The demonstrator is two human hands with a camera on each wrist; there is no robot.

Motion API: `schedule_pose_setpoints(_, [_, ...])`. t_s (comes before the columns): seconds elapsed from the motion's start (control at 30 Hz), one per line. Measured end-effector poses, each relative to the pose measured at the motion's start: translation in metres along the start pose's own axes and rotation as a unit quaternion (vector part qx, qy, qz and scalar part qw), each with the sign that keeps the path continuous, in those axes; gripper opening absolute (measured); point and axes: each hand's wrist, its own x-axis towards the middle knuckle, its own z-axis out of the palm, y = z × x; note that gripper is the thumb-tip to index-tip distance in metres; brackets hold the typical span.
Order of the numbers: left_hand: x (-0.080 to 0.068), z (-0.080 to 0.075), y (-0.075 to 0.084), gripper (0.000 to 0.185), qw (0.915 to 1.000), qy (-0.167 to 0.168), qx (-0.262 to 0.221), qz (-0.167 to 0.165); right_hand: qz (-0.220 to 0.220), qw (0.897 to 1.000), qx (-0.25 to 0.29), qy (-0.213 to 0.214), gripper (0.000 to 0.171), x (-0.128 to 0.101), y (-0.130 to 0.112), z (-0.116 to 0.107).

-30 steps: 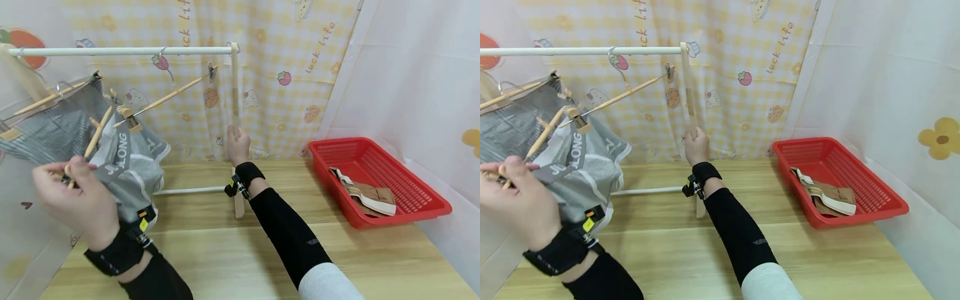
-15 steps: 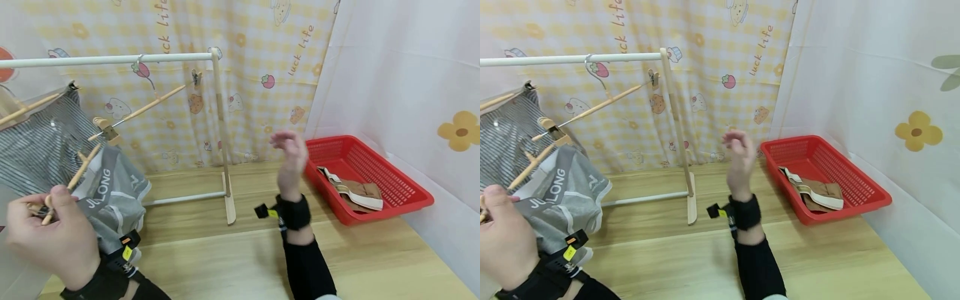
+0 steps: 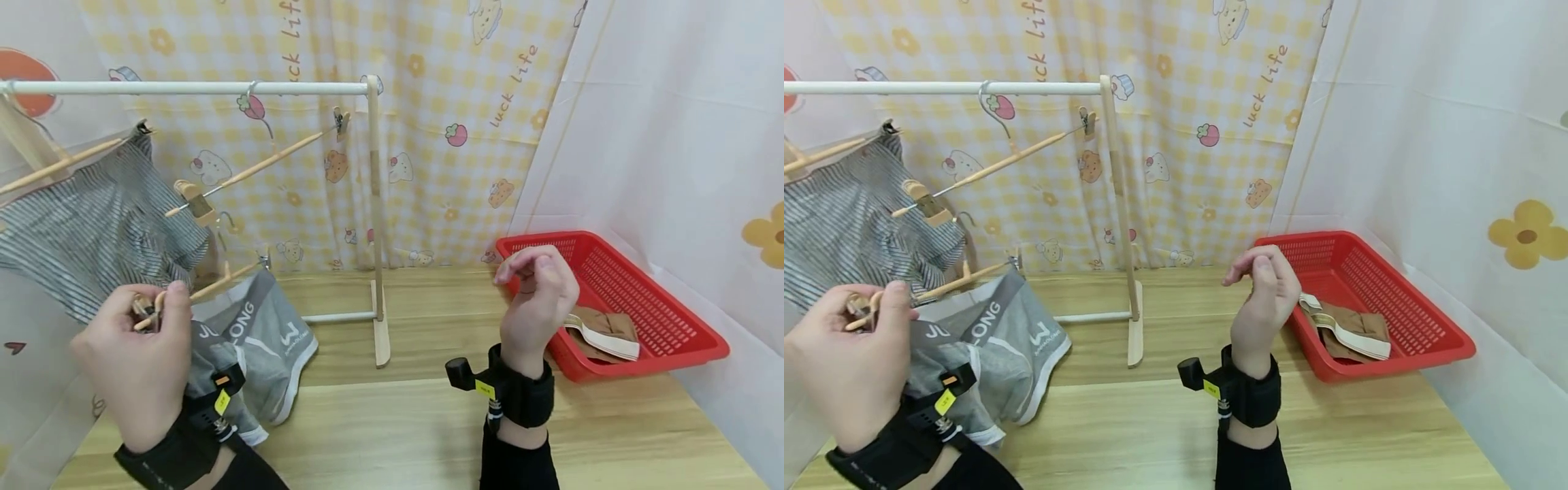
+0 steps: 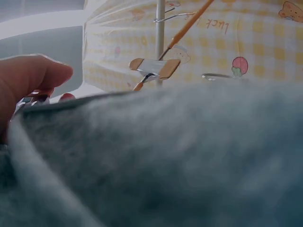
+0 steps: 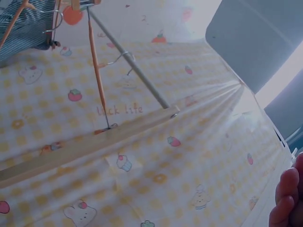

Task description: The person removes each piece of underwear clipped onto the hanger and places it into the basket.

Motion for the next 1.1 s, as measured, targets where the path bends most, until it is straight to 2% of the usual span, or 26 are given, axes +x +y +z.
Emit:
schedule_pose_setpoints(0.13, [0.000, 0.004, 0.002, 0.026, 0.9991, -0.033, -0.017, 0.018, 0.039, 0.998, -0.033, -0.038, 0.037, 0.000, 0.006, 0.000])
schedule_pose_setpoints(0.37, [-0.003, 0.007, 0.006, 0.022, 0.9948, -0.068, -0.060, 0.047, 0.076, 0.993, -0.041, -0.077, 0.036, -0.001, 0.013, 0.001])
schedule_pose_setpoints(0.47, [-0.005, 0.007, 0.008, 0.020, 0.9885, -0.077, -0.116, 0.058, 0.076, 0.990, -0.061, -0.101, 0.035, -0.003, 0.017, 0.001])
schedule_pose_setpoints(0.53, [-0.006, 0.007, 0.010, 0.020, 0.9779, -0.079, -0.182, 0.066, 0.077, 0.987, -0.071, -0.120, 0.035, -0.003, 0.020, 0.002])
schedule_pose_setpoints(0.57, [-0.007, 0.006, 0.011, 0.019, 0.9697, -0.078, -0.221, 0.070, 0.077, 0.986, -0.076, -0.131, 0.034, -0.003, 0.021, 0.003])
schedule_pose_setpoints(0.63, [-0.009, 0.006, 0.014, 0.019, 0.9465, -0.077, -0.303, 0.079, 0.077, 0.982, -0.086, -0.152, 0.034, -0.003, 0.024, 0.004])
schedule_pose_setpoints(0.77, [-0.011, 0.007, 0.018, 0.020, 0.8882, -0.065, -0.448, 0.080, 0.086, 0.974, -0.103, -0.185, 0.033, -0.006, 0.026, 0.004])
schedule_pose_setpoints(0.9, [-0.012, 0.010, 0.022, 0.025, 0.8367, -0.058, -0.540, 0.070, 0.115, 0.966, -0.117, -0.201, 0.031, -0.008, 0.030, 0.004])
schedule_pose_setpoints(1.03, [-0.011, 0.013, 0.025, 0.024, 0.8078, -0.053, -0.584, 0.057, 0.151, 0.950, -0.153, -0.225, 0.026, -0.010, 0.033, 0.005])
schedule_pose_setpoints(1.1, [-0.009, 0.016, 0.026, 0.023, 0.7972, -0.051, -0.599, 0.051, 0.169, 0.939, -0.169, -0.249, 0.027, -0.009, 0.033, 0.005])
